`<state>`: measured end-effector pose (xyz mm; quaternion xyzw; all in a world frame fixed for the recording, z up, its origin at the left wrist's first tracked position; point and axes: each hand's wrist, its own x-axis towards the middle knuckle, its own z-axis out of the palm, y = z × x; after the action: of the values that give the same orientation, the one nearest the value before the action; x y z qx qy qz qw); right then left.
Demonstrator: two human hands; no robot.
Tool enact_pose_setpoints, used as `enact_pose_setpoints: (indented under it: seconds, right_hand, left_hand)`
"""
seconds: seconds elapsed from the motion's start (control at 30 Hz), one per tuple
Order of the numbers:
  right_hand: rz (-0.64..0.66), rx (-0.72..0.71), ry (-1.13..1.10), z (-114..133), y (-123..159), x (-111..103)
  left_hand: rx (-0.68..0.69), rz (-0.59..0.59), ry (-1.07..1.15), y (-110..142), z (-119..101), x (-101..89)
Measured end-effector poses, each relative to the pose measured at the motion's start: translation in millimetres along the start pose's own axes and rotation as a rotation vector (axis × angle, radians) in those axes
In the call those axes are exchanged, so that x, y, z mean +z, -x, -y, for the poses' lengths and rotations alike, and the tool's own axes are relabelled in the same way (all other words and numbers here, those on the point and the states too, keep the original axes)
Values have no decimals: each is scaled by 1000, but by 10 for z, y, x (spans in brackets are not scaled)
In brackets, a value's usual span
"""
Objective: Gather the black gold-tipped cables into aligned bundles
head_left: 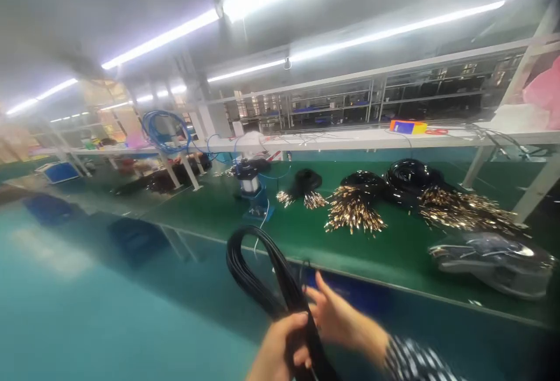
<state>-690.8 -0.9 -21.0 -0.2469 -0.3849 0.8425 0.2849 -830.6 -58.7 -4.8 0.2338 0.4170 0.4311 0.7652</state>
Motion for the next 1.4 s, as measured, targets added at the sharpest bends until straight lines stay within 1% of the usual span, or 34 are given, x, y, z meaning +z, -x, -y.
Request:
enact_pose_setpoints:
  seconds: [0.03,0.07,0.1,0.17,0.2,0.27,0.33,0.43,0.5,0.63,0.77,0.87,0.93,0.97,1.0,1.03,1.1,1.17,1.23,1.3,1.4]
  right_hand:
    - [-16,-18,-16,-101,-29,-116]
    - [-26,-67,-12,-159,-76,-197]
    - [-31,-125,20,-173,-141,-248]
    - [-60,-234,138,-95,-314,-295]
    - [-98,-267,205,-24,-413,-313]
    - [-203,-277,306,130,-610,-373]
    - [-278,-264,322,265,-776,-482]
    - [-287,-280,292,459,-946,-684]
    - [-312,-286,302,622,-1034,-789]
    - [-410,-333,359,1021,-1299,-869]
    - [-470,-440,308,1366,-1728,-902]
    - [-519,-463,189,1522,-2023,-1049]
    - [-590,-439,107,1589,-2153,-1231]
    - [-627,-386,90,1616,-2200,-1336]
    - [-655,-299,92,1638,-2240,-1441]
    - [-667,-187,107,1657,-2280,-1542]
    - [-641,54,147,1678,-2383,-1710]
    - [-578,232,175,1670,-2537,-1830]
    - [-496,354,192,1626,-2722,-1917]
    - [-410,461,213,1546,-2878,-1997]
    - [-305,562,219,1384,-2946,-2125]
  left_hand:
    - [-9,-14,-15,-183,-153,-27]
    - [-23,-23,-28,-367,-296,-45]
    - [-37,-27,-38,-546,-428,-52]
    - [-64,-21,-42,-872,-663,-38]
    - [-82,-14,-43,-1013,-766,-19]
    - [-113,12,-52,-1258,-948,33]
    - [-156,61,-89,-1474,-1106,92]
    - [-204,135,-163,-1796,-1330,171]
    - [-225,163,-215,-2021,-1499,213]
    - [-243,208,-347,-2442,-1919,299]
    - [-166,239,-503,-2756,-2419,369]
    - [-66,213,-652,-2936,-2787,331]
    - [26,157,-820,-3057,-2994,266]
    - [70,123,-917,-3122,-3077,234]
    - [109,88,-1018,-3188,-3143,210]
    - [141,56,-1115,-3257,-3188,197]
    - [190,13,-1279,-3394,-3204,207]
    - [245,-3,-1432,-3529,-3109,247]
    - [271,17,-1580,-3668,-2912,275]
    - [210,79,-1721,-3814,-2653,250]
    - [30,212,-1867,-4007,-2283,83]
